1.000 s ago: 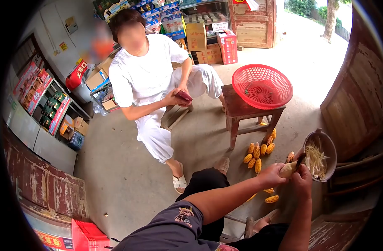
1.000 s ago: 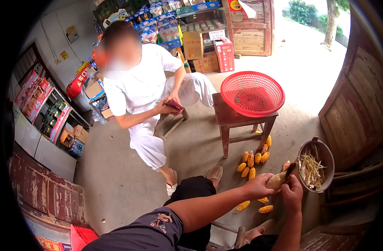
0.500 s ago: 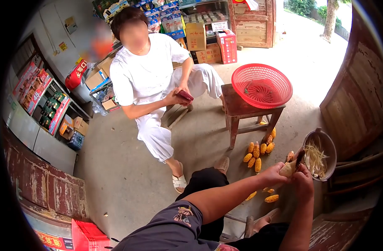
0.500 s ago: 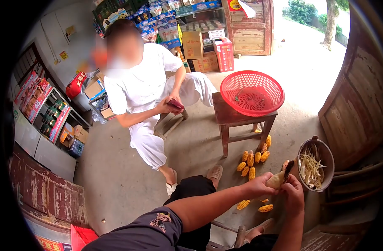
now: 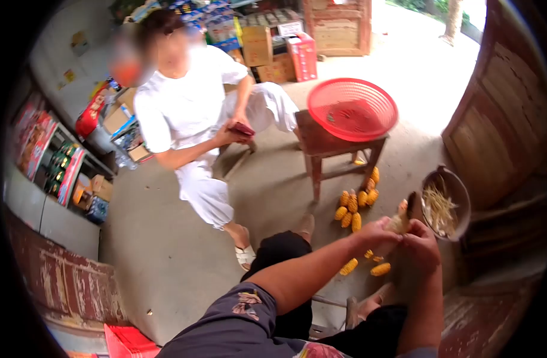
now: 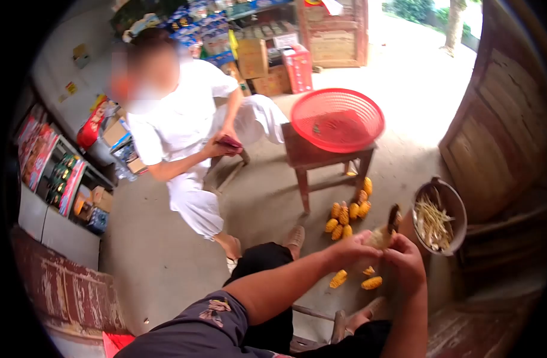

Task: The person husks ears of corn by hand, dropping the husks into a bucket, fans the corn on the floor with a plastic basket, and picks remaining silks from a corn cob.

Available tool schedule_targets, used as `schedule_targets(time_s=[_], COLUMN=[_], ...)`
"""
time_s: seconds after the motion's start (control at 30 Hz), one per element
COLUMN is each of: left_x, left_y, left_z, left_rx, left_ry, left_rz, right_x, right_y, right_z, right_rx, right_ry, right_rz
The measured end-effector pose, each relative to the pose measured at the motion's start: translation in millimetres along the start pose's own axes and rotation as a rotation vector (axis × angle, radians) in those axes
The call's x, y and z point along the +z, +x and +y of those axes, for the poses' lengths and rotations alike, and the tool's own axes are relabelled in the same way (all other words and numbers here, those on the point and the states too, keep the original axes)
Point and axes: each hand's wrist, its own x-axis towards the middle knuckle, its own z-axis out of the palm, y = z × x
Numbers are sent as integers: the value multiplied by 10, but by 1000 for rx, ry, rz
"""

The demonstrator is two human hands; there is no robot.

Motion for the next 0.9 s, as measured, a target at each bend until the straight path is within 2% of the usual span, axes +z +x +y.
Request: schedule_targets(time_s=[0.07, 0.2, 0.43, 0.6, 0.9], left_x=[6, 78, 96, 118, 81], left_y=[-17, -77, -75, -45, -61], left_z=[66, 185, 198, 164, 189], left_rx=[-34, -42, -76, -3, 45], left_ry=[-61, -107, -226, -94, -89], left_rz=[-7, 4, -71, 103, 115], right_x=[96, -7, 46, 47, 29], right_y=[-15, -23, -24, 1, 16], right_z=[-32, -1, 51, 99, 49], right_rx=[-19, -23, -92, -183, 21], right_ry=[-168, -164, -116, -207, -49], right_rz=[15, -42, 49, 94, -6])
